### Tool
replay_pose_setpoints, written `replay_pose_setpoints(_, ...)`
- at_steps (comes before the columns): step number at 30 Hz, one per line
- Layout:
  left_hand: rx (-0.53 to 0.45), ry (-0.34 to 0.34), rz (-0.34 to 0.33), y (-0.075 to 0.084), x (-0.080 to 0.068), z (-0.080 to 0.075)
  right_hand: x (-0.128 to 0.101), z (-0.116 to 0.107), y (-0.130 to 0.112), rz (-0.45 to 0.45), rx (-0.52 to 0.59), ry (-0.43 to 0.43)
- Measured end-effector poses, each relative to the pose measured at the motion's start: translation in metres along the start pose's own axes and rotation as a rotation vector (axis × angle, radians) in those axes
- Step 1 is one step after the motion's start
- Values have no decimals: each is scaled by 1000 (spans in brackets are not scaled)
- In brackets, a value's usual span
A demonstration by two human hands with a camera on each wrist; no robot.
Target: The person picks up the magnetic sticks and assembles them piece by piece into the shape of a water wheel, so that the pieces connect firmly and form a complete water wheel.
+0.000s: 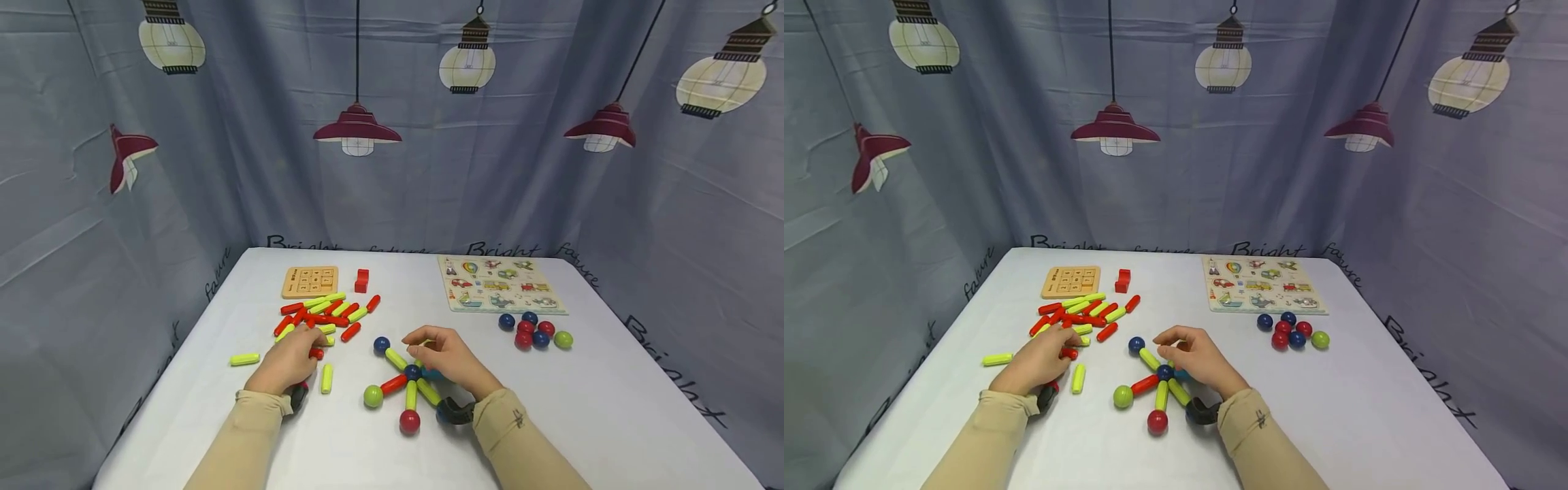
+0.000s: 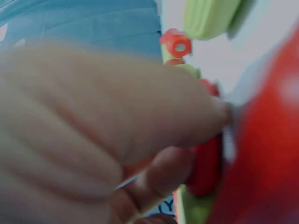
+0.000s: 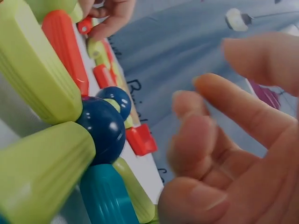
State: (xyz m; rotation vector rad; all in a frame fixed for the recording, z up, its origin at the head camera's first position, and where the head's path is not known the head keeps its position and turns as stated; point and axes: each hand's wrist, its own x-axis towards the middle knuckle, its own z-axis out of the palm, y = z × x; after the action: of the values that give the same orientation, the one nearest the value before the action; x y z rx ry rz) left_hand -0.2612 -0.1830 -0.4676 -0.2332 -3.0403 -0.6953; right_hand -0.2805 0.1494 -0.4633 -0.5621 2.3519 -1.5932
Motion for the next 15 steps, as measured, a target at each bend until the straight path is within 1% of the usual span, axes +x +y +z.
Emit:
replay_pose_setpoints(2, 24, 23, 5, 1, 0, 0, -1, 0, 4, -22, -11, -19)
replay_pose_setpoints(4, 17, 43, 7, 3, -2, -1, -2, 0, 8, -37, -25, -33)
replay_pose_setpoints(5, 12, 41, 5, 5, -3, -2, -2, 0, 9, -46, -34, -38)
replay_pose_setpoints(7, 7, 12, 5, 9, -7, -4, -3, 2, 10, -67, -84, -52)
replay_pose_setpoints(10, 19, -77, 3, 13, -11, -2, -3, 4, 9, -98, -191, -83)
replay_pose_setpoints(12, 31, -117, 19, 16, -12, 2, -4, 5, 7, -116, -266, -96)
replay_pose_setpoints(14, -4, -128, 16, 20, -9, 8, -4, 5, 6, -133, -325, -95)
replay_pose_setpoints(15, -50, -126, 13, 24, -6, 11, -3, 6, 6, -141, -355, -87)
